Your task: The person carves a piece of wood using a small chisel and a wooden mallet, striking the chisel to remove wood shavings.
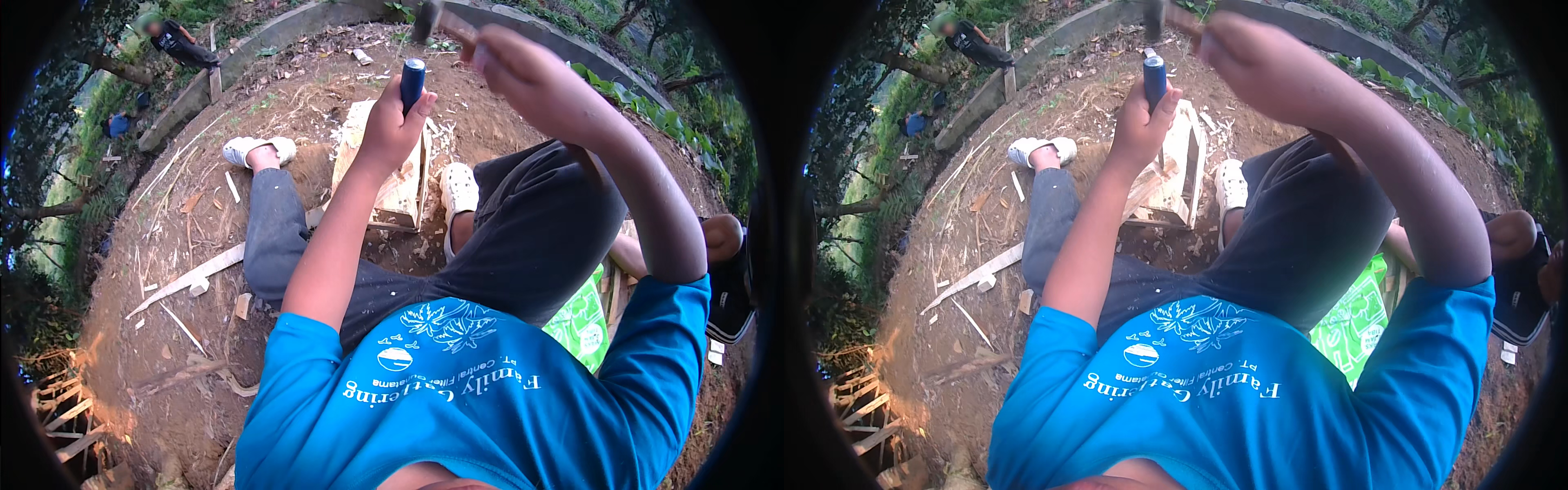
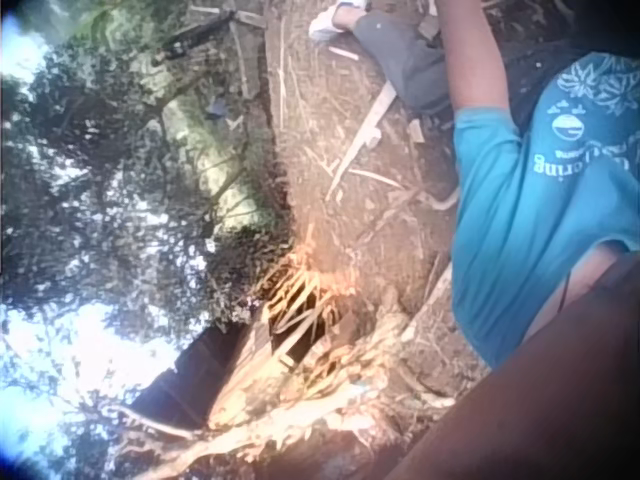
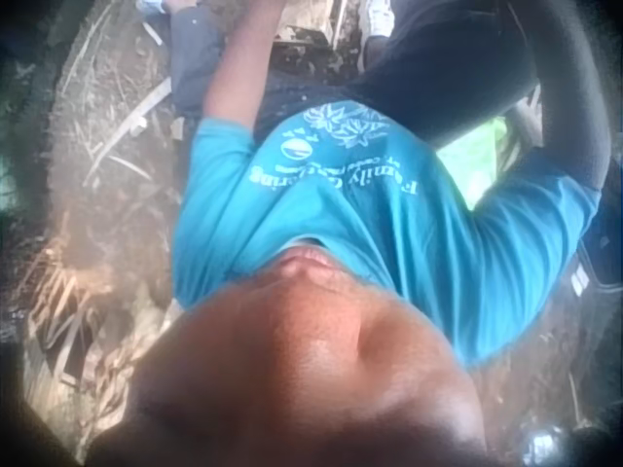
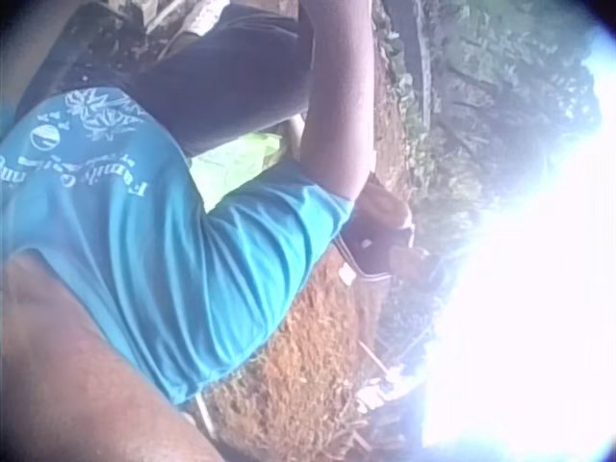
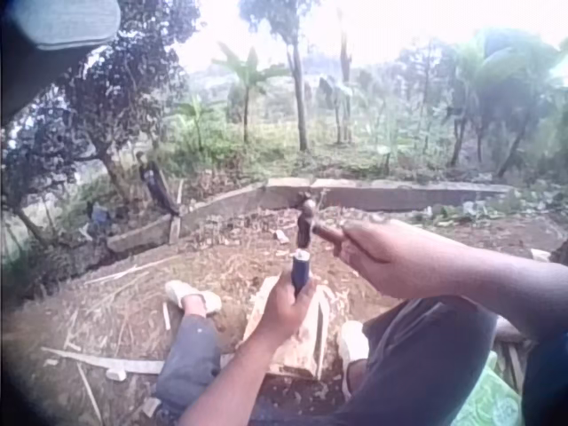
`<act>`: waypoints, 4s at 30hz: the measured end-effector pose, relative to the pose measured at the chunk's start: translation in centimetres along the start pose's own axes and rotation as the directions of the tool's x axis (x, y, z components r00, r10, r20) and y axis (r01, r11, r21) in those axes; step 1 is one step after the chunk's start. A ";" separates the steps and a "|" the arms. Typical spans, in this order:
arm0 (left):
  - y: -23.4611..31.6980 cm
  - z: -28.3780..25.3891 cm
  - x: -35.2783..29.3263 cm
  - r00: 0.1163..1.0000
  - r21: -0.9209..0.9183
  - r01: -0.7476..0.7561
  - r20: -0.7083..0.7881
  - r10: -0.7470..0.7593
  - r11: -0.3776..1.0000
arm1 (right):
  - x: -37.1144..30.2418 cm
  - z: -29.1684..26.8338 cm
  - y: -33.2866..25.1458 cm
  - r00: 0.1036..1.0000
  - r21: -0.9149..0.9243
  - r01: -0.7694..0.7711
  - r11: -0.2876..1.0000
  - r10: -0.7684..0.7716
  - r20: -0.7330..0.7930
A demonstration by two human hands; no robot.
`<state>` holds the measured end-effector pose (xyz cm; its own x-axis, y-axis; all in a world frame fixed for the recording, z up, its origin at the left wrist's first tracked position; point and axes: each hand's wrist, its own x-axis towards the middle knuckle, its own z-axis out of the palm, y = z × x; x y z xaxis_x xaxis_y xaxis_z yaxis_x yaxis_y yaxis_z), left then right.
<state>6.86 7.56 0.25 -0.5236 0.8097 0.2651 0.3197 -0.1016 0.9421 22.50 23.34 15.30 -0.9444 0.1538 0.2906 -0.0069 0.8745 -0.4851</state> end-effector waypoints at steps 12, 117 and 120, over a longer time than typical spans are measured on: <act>-0.3 -0.3 0.1 1.000 -0.009 -0.023 0.020 0.024 1.000 | 1.9 -1.5 -1.2 0.988 0.221 -0.086 0.971 0.111 -0.105; 0.0 -2.0 -0.7 0.970 -0.438 -0.031 -0.231 -0.079 0.898 | 2.7 -0.2 -5.7 0.903 0.313 -0.422 0.851 0.426 0.061; -0.2 -1.9 -0.8 0.973 -0.452 -0.038 -0.222 -0.071 0.891 | 2.7 -0.3 -5.9 0.900 0.311 -0.432 0.847 0.429 0.080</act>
<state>5.72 5.86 0.27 -0.7070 0.6665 0.2363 -0.0520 -0.3823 0.9226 20.08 18.78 19.21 -0.8788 0.4770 -0.0128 0.2995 0.5306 -0.7930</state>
